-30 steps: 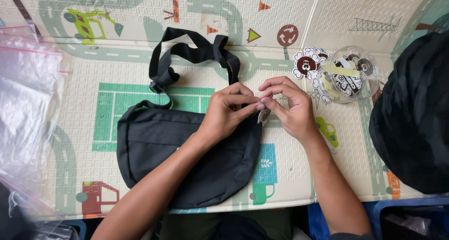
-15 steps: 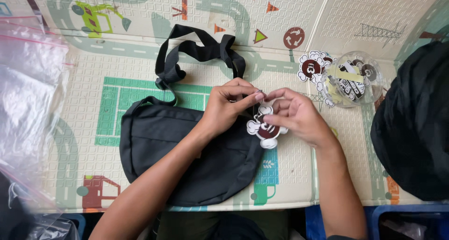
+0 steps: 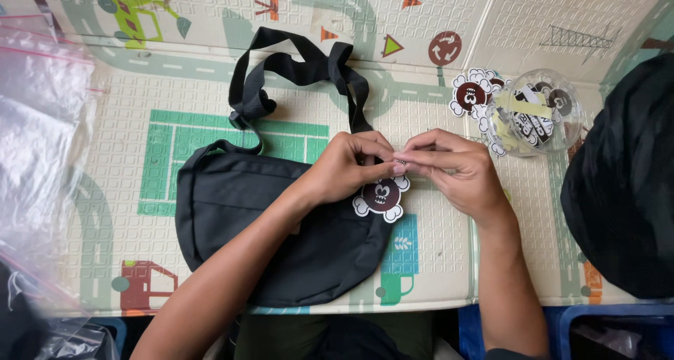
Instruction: The person removes a black sling bag from a plastic bag and places it on a table. They use a white marker to wipe the surface of the bag, including the strap and front pocket. Finally, they attach a decorative sticker to the bag.
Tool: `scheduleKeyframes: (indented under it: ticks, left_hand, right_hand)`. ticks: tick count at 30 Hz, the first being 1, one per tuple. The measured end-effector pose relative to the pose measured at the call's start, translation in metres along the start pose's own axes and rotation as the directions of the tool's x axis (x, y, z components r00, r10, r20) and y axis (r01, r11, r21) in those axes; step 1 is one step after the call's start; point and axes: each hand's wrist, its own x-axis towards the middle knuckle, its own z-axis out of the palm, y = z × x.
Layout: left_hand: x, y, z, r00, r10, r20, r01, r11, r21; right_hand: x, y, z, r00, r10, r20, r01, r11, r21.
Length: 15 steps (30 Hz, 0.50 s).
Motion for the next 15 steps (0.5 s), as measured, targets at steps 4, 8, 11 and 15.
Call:
scheduleKeyframes:
  ticks: [4, 8, 11, 15]
  left_hand:
    - [0.0, 0.005, -0.003, 0.999, -0.005, 0.041, 0.006, 1.0, -0.028]
    - [-0.001, 0.007, -0.005, 0.998, -0.032, 0.049, 0.035, 0.998, -0.06]
    - [0.001, 0.016, 0.0, 0.991, -0.101, 0.085, 0.108, 0.99, -0.086]
    - [-0.001, 0.036, 0.007, 0.987, -0.12, 0.11, 0.125, 0.992, -0.036]
  right_hand:
    - [0.001, 0.005, 0.001, 0.998, -0.035, -0.048, 0.035, 0.999, 0.003]
    - [-0.003, 0.018, 0.004, 0.996, -0.055, -0.07, 0.045, 0.99, -0.136]
    - [-0.003, 0.022, 0.014, 0.987, -0.111, -0.112, 0.093, 0.984, -0.153]
    - [-0.002, 0.019, 0.019, 0.979, -0.143, -0.148, 0.117, 0.978, -0.171]
